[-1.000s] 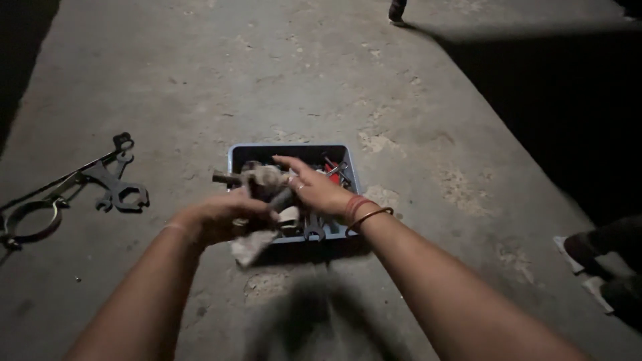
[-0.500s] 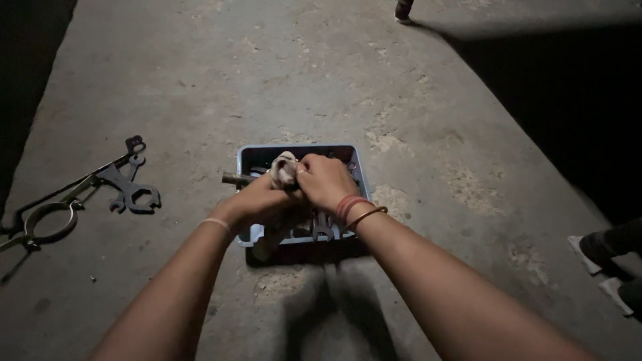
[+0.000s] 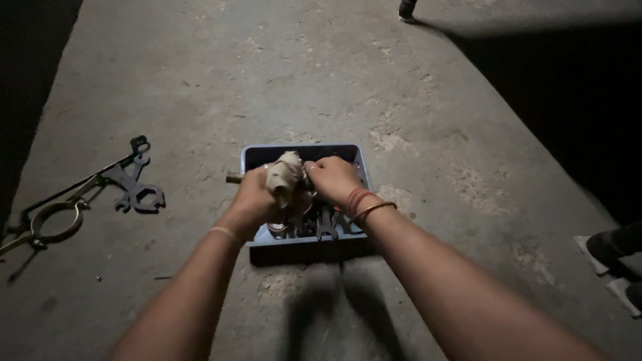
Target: The person cleans various metal tools, including wrenches, bolts, and brackets, with a cloth before placing them into a plastic tray.
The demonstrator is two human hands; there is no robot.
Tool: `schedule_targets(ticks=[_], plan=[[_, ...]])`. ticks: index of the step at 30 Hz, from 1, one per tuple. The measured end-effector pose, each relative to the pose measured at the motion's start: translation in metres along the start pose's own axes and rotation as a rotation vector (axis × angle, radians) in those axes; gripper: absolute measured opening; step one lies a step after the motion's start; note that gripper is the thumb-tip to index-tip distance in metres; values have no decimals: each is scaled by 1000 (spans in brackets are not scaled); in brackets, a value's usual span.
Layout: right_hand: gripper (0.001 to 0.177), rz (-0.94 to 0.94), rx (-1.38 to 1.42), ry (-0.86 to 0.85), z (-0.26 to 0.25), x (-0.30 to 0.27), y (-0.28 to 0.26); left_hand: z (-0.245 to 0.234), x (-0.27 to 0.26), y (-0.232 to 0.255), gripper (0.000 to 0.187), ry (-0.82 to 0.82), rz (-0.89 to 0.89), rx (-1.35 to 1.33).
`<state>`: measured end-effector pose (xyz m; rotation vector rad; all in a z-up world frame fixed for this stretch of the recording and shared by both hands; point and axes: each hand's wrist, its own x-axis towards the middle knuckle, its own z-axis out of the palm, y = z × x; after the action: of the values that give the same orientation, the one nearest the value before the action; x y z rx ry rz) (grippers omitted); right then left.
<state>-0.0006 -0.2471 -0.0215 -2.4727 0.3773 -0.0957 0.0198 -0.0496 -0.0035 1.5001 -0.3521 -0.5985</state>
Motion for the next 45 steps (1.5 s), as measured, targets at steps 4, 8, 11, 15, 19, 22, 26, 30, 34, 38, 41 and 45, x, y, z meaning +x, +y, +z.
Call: schedule_targets(ticks=[4,8,11,15,19,22,26,30,34,38,41,45], plan=[[53,136,160,-90,-5,-10,-5,-6,26,-41,21,218,42,-104],[51,458,352,19,9,0,29,4,20,-11,20,631,52,11],[46,516,675,96,20,-1,61,1,20,-14,24,644,-53,-110],[29,569,845,11,38,1,98,2,33,-39,31,266,-205,-369],[26,358,601,-100,62,13,123,9,21,-33,31,139,-251,-385],[28,343,626,-327,69,17,126,9,12,-30,28,94,-265,-402],[33,96,369,-318,59,6,79,-4,1,-28,30,3,-230,-629],[42,50,396,-437,51,-13,11,-21,-3,-33,60,257,-222,-717],[54,-190,139,-365,88,-15,-33,-65,-10,-71,64,629,-270,-285],[70,-553,-6,-194,121,-17,-71,-103,-42,-64,37,774,-209,611],[70,-571,-104,-186,149,-14,-103,-142,-58,-63,42,734,-113,923],[73,-634,-189,-174,188,-4,-136,-187,-79,-52,48,614,-208,1166]])
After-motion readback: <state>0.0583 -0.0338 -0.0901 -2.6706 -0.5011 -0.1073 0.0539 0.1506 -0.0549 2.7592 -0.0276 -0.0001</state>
